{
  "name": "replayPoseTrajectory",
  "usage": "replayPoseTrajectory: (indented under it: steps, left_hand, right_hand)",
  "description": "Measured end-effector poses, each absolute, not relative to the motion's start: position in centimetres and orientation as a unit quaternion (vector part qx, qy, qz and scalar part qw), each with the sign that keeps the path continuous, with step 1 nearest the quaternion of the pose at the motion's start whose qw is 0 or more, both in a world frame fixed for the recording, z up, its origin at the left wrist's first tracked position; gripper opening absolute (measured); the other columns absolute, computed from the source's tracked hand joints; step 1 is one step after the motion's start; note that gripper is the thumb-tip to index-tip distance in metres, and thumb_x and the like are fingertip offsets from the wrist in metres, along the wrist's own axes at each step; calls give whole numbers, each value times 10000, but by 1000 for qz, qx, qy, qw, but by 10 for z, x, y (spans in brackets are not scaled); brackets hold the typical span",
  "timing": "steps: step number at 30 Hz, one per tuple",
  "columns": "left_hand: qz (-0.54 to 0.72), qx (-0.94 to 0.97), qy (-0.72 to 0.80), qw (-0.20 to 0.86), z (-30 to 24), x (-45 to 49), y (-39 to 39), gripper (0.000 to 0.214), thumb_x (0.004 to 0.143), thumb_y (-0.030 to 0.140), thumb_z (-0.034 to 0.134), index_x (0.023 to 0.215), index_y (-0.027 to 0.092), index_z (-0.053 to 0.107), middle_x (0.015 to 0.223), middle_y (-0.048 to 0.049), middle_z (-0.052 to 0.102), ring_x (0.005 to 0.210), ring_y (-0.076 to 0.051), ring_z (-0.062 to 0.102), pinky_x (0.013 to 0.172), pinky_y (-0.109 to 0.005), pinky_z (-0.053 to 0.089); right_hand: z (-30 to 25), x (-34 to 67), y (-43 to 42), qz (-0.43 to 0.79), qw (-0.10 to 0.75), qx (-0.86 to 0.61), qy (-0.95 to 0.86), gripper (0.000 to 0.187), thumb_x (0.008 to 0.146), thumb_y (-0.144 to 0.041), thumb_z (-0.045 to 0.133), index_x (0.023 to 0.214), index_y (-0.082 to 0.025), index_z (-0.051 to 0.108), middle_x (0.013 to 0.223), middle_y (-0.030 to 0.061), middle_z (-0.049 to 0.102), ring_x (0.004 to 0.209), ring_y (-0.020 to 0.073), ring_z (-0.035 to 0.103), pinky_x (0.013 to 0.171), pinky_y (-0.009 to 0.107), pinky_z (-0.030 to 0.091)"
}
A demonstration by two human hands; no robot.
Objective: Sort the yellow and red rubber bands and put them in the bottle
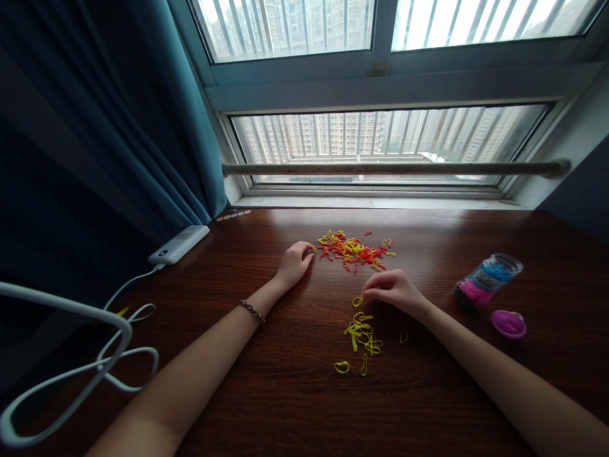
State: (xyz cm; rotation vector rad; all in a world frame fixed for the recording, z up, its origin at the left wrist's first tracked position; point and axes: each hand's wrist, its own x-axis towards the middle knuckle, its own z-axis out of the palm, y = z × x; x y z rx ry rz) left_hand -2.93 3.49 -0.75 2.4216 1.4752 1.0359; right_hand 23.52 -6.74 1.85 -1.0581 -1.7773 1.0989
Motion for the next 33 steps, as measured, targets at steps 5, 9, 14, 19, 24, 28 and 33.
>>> replayPoseTrajectory:
  steps: [5,9,14,19,24,28,33]
  left_hand:
    - [312,830,458,65,-13,-28,38,282,797,136,445,1054,164,557,1126,-72,573,1097,-200,491,977,-358,376]
    - [293,843,446,62,-11,-27,35,267,810,127,421,1017,187,579,1106,-50,583,1095,-198,492,970,-357,381]
    - [305,827,471,40,-7,-27,31,183,808,140,441,876,175,607,909,-52,603,866,-179,557,809,-311,458]
    - [291,825,484,6,-7,-28,31,185,829,185,441,802,183,624,826,-51,583,834,-187,529,778,-316,445]
    - [286,822,493,-6,-8,-28,31,174,814,163,455,750,173,616,784,-54,583,806,-192,529,772,-325,442]
    - [323,810,490,2,-5,-28,29,155,804,156,470,771,169,621,798,-56,594,810,-192,544,777,-329,446]
    - [380,827,395,125,10,-13,8,134,809,210,504,797,182,634,863,-54,611,823,-162,572,786,-297,464]
  right_hand:
    - [20,233,-70,426,367,-419,-713,360,774,-451,513,715,-155,708,686,46,682,628,151,599,592,238,446]
    - [10,239,-62,289,482,-551,-618,408,792,-476,469,668,-162,696,652,45,673,618,175,600,596,262,441]
    - [2,244,-56,186,509,-591,-597,361,817,-418,441,720,-189,702,763,49,686,709,197,614,693,293,438]
    - [-2,245,-53,119,465,-607,-633,308,812,-347,449,732,-201,708,886,56,680,837,214,593,777,323,419]
    - [-6,245,-51,105,395,-618,-671,309,821,-321,429,739,-221,709,897,36,683,853,220,569,791,347,403]
    - [-8,244,-51,95,375,-616,-686,308,823,-303,421,734,-220,704,898,27,678,839,217,554,788,351,399]
    - [-10,245,-50,94,398,-617,-672,317,821,-305,417,718,-209,701,888,51,676,855,220,564,800,351,405]
